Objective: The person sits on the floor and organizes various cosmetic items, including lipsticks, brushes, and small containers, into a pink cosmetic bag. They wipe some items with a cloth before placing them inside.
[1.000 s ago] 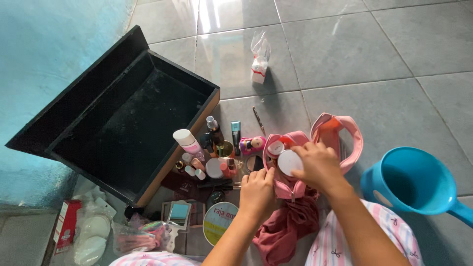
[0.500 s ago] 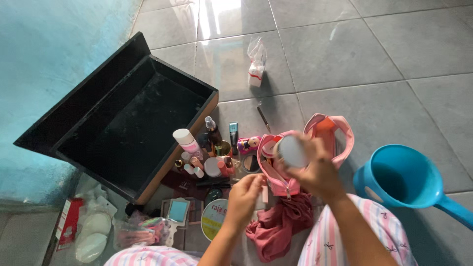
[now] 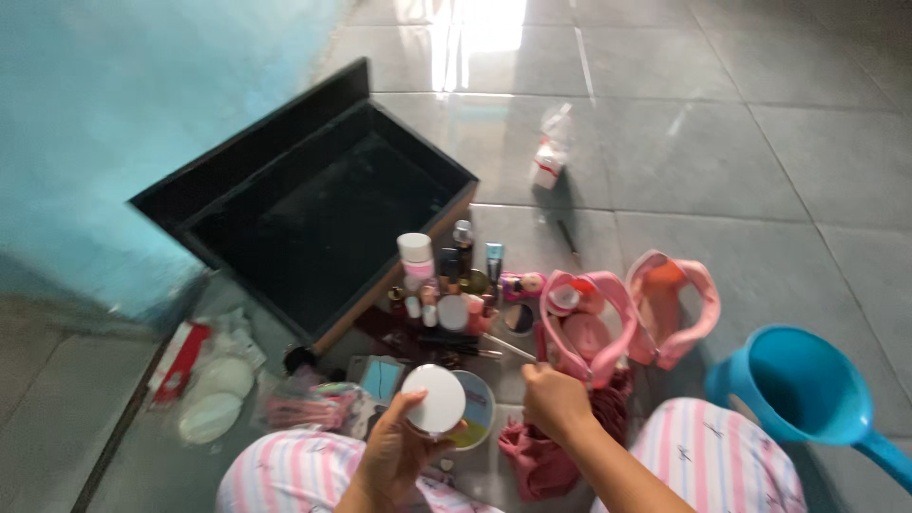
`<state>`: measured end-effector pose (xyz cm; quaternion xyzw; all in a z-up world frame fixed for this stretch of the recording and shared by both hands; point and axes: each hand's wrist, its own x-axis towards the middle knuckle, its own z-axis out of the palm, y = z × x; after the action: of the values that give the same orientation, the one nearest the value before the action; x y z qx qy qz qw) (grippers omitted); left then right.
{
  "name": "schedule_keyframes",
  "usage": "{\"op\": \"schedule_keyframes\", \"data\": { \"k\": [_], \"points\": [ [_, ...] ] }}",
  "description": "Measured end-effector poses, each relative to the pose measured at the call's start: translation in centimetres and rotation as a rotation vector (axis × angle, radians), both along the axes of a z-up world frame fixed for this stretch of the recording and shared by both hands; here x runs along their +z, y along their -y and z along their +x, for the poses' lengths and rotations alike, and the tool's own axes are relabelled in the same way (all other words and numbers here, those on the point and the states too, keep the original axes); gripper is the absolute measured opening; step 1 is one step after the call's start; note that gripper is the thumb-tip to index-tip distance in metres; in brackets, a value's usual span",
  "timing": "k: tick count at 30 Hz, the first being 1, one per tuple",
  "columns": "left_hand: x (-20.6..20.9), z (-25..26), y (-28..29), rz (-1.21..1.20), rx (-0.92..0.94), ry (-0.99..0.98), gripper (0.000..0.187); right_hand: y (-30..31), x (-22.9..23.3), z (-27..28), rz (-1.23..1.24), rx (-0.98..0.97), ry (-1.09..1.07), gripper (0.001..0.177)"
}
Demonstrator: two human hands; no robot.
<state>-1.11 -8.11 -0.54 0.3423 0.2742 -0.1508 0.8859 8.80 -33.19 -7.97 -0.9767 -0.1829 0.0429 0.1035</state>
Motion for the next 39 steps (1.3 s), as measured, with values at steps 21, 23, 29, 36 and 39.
{"op": "schedule_keyframes", "data": {
  "k": [21,23,29,36,39],
  "points": [
    [-1.8,1.6,-3.9,-0.027,0.228,0.19,0.055,-4.3,8.2,4.2,0.464,-0.295,0.004,0.025],
    [-2.1,1.6,-3.9,-0.037,0.23,0.177,0.053,-4.9,8.1,5.0,0.404,-0.353,-0.081,0.027],
    [-2.4,1.8,-3.9,-0.075,0.235,0.25,0.047,-6.4,6.2,6.8,0.335,-0.261,0.032,0.034],
    [-2.0,2.2,-3.7,-0.091,0.241,0.248,0.047,-7.6,5.3,7.5,0.37,-0.269,0.055,0.03],
    [-1.8,2.0,-4.0,-0.08,0.239,0.21,0.047,-8.3,5.4,7.0,0.44,-0.259,0.044,0.032]
  ]
}}
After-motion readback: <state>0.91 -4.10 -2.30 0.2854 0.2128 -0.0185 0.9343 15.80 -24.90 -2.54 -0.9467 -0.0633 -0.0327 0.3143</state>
